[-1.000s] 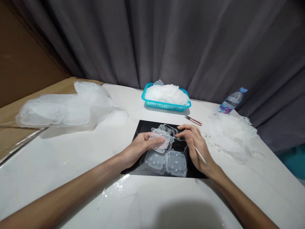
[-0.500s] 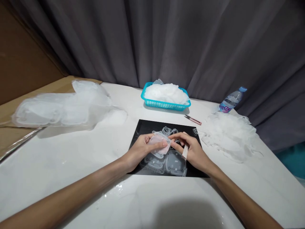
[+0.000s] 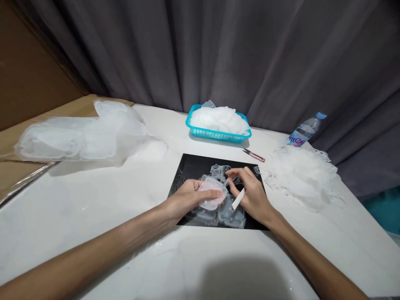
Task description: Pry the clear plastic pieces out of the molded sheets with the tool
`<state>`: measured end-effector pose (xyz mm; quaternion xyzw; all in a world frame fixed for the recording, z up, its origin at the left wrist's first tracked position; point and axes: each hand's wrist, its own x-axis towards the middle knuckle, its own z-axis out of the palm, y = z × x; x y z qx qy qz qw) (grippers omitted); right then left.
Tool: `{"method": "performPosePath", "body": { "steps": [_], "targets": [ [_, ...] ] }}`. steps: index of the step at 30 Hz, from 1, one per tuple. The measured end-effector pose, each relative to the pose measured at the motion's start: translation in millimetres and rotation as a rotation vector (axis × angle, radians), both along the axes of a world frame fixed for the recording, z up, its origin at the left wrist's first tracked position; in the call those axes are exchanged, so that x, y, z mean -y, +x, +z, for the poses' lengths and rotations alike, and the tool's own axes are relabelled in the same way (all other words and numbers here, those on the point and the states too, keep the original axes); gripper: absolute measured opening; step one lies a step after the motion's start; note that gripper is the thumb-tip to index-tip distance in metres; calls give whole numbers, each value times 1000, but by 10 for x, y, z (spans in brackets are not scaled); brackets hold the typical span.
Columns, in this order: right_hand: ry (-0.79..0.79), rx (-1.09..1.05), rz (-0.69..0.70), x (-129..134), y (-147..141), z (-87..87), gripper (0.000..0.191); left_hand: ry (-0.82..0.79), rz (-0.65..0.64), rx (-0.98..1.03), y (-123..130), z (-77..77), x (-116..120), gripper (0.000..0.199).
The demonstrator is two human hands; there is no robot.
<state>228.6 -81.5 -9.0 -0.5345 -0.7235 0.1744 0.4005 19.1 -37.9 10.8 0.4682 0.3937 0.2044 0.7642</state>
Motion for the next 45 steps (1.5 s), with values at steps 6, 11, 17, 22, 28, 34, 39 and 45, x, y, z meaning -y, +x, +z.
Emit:
{"method": "performPosePath", "body": {
  "steps": [6, 11, 17, 22, 28, 34, 39, 45],
  "targets": [
    [-33, 66, 75, -65, 78, 49, 15, -44, -151, -10, -88, 72, -111, 28],
    [-272, -41, 298, -16, 167, 225, 15, 124, -84, -80, -96, -3, -176, 36],
    [-327, -98, 220, 2, 134, 235, 14, 236, -152, -100, -82, -46, -203, 39],
    [-324, -52, 205, -17, 199, 232, 11, 201, -169, -87, -105, 2, -217, 40],
    [-284, -92, 123, -50, 153, 194, 19, 502, -222, -173, -101, 38, -195, 41],
    [-312, -166, 149, -51, 26, 189, 15, 810, -329, -356, -101, 30, -76, 41],
    [-407, -210, 215, -31, 68, 231, 6, 979, -389, -333, -119, 30, -46, 39],
    [-373, -70, 76, -30, 52, 191, 16, 1740, -472, -302, -22, 3, 176, 32]
  ]
}}
